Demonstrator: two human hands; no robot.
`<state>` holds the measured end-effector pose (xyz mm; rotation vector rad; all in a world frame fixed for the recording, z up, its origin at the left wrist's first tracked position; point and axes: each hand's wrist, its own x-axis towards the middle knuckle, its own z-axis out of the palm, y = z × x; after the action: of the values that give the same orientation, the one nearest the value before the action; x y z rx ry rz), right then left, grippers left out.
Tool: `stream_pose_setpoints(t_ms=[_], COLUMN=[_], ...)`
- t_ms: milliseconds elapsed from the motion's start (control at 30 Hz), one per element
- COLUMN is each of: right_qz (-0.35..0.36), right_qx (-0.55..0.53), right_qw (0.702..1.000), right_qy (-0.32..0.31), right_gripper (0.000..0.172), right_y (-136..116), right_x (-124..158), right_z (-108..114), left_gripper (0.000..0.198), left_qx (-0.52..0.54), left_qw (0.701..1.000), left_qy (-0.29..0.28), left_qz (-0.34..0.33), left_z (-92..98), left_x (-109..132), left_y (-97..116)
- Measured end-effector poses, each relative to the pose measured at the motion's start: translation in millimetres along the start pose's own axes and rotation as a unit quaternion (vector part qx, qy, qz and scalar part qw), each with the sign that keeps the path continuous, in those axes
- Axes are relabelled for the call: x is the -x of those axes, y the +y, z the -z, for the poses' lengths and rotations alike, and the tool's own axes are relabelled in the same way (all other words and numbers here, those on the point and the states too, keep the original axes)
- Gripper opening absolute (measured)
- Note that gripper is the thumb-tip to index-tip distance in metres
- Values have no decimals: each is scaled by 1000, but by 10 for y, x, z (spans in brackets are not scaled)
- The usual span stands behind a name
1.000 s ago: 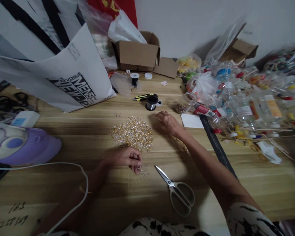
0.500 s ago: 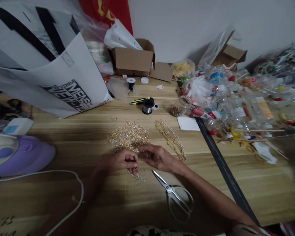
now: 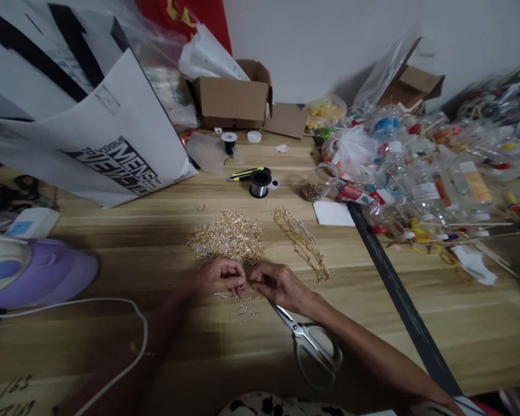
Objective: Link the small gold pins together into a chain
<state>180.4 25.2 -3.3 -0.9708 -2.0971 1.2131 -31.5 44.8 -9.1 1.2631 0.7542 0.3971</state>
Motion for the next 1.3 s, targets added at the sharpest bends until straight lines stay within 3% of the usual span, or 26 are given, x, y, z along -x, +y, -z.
stream_pose_setpoints(t_ms=[300,967,1167,1300], right_qz=[13,60,94,99], right_qx=[-27,11,55,46], right_qw=[997,993,986,988], right_qy=[73,99,126,109], right_gripper=[6,9,23,23], right_y=[139,216,175,146], right_x=[6,27,52,68], right_z=[-88,-76,-59,-102], left_gripper=[28,28,30,29], left_qx=[-22,-42,-38,-32], left_qw=[999,996,996,997], left_qy=[42,73,73,67], left_qz=[-2,24,20,16], left_z=[-45,-115,-100,-105], left_x=[-28,-28,-29,-21], left_y=[-62,-10,-18,-9])
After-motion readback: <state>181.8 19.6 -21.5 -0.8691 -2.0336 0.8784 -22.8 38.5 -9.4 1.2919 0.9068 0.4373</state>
